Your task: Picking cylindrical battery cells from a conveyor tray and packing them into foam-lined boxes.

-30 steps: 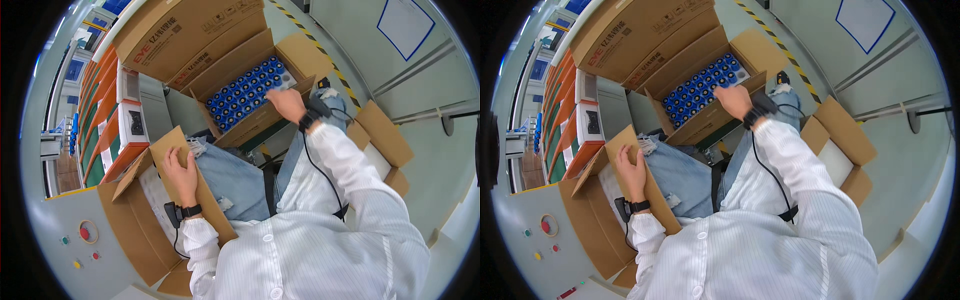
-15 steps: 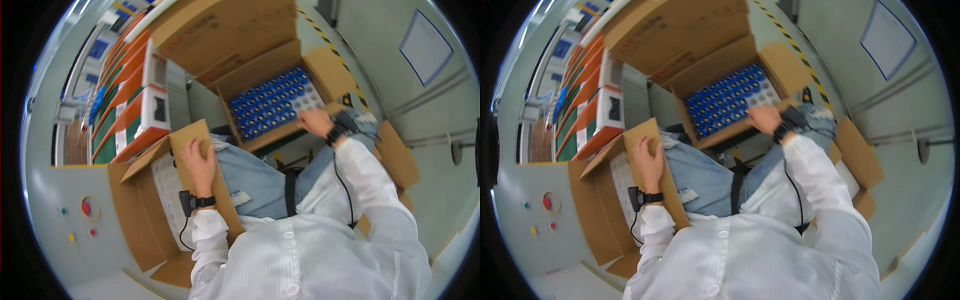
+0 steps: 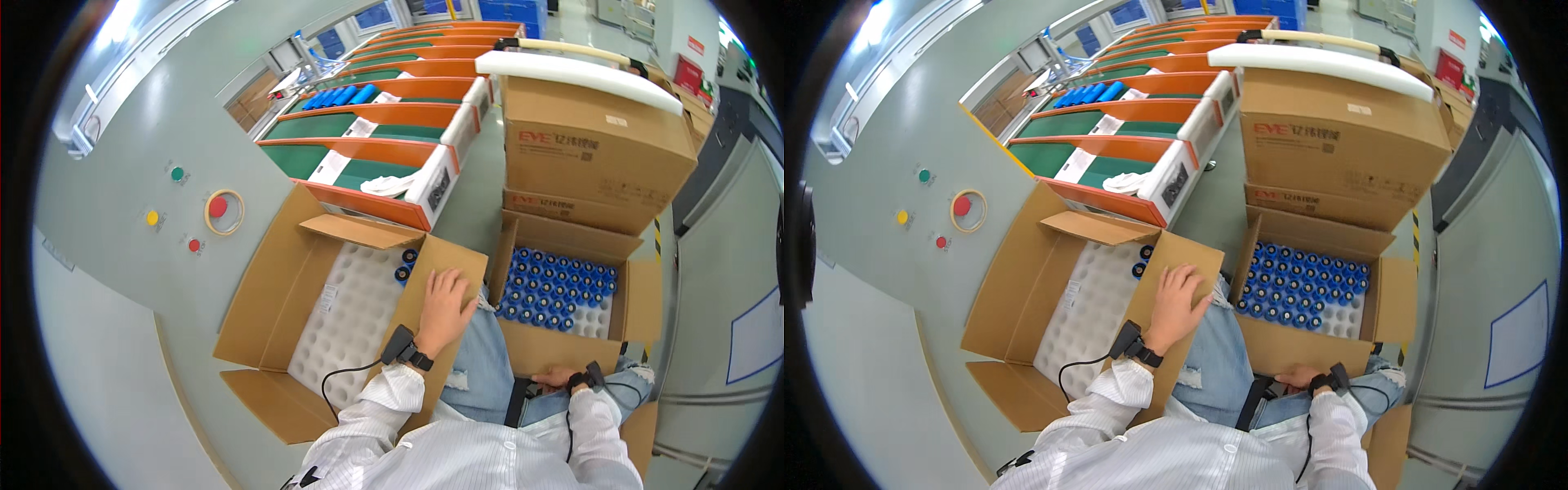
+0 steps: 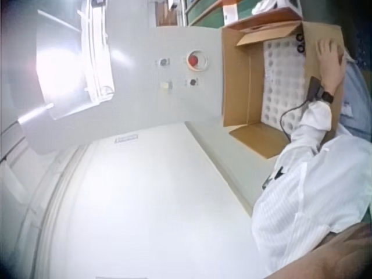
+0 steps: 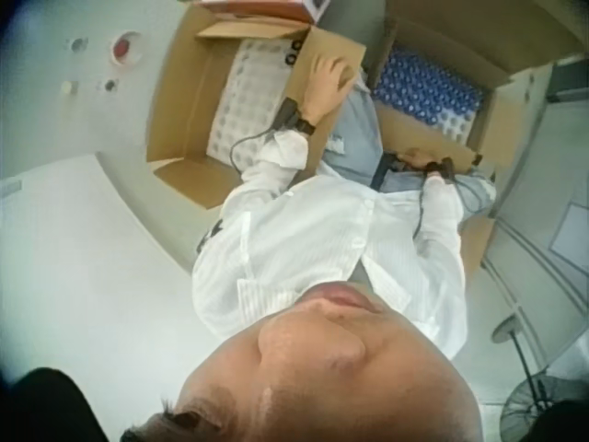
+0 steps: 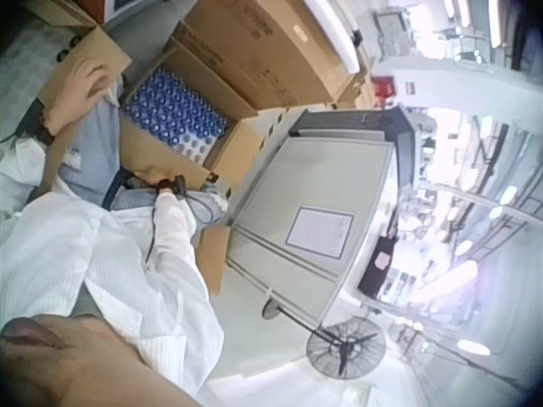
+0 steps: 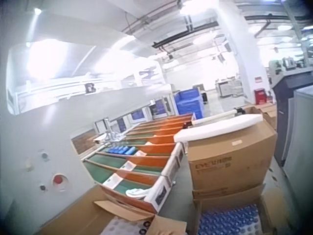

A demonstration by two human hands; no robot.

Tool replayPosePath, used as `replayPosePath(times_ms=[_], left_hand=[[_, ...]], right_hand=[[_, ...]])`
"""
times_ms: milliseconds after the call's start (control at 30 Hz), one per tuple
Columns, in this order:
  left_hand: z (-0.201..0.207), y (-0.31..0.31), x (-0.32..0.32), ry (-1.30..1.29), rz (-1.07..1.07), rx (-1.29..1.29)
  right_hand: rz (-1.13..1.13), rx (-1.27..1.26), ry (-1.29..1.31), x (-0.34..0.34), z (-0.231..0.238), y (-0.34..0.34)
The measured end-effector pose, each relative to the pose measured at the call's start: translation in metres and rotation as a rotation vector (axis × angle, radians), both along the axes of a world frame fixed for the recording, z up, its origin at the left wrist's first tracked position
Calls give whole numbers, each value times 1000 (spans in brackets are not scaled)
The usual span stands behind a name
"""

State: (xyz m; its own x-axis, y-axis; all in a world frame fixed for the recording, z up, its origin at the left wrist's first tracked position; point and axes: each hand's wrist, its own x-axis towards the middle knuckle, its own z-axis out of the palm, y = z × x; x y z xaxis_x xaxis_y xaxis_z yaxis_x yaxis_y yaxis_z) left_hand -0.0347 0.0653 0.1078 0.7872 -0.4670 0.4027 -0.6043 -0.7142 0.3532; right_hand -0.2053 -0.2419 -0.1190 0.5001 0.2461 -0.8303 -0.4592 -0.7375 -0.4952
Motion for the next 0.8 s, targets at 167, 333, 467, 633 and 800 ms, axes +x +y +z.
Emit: replayPosePath(times_ms=[167, 333, 467, 633, 800], left_hand=[[9, -3, 0, 6, 14, -58], [5, -1, 4, 87, -48, -270], [-3, 19, -15, 48, -16, -174], [-9, 14, -18, 60, -57, -171], [-8, 12, -17, 75, -70, -170]], right_hand=[[-417, 74, -129, 6, -51, -21], [-278, -70, -249, 6, -102, -31], [-347, -40, -262, 8, -70, -11], [-438, 70, -320, 4, -46, -4], [-480, 29, -360, 1, -42, -3]])
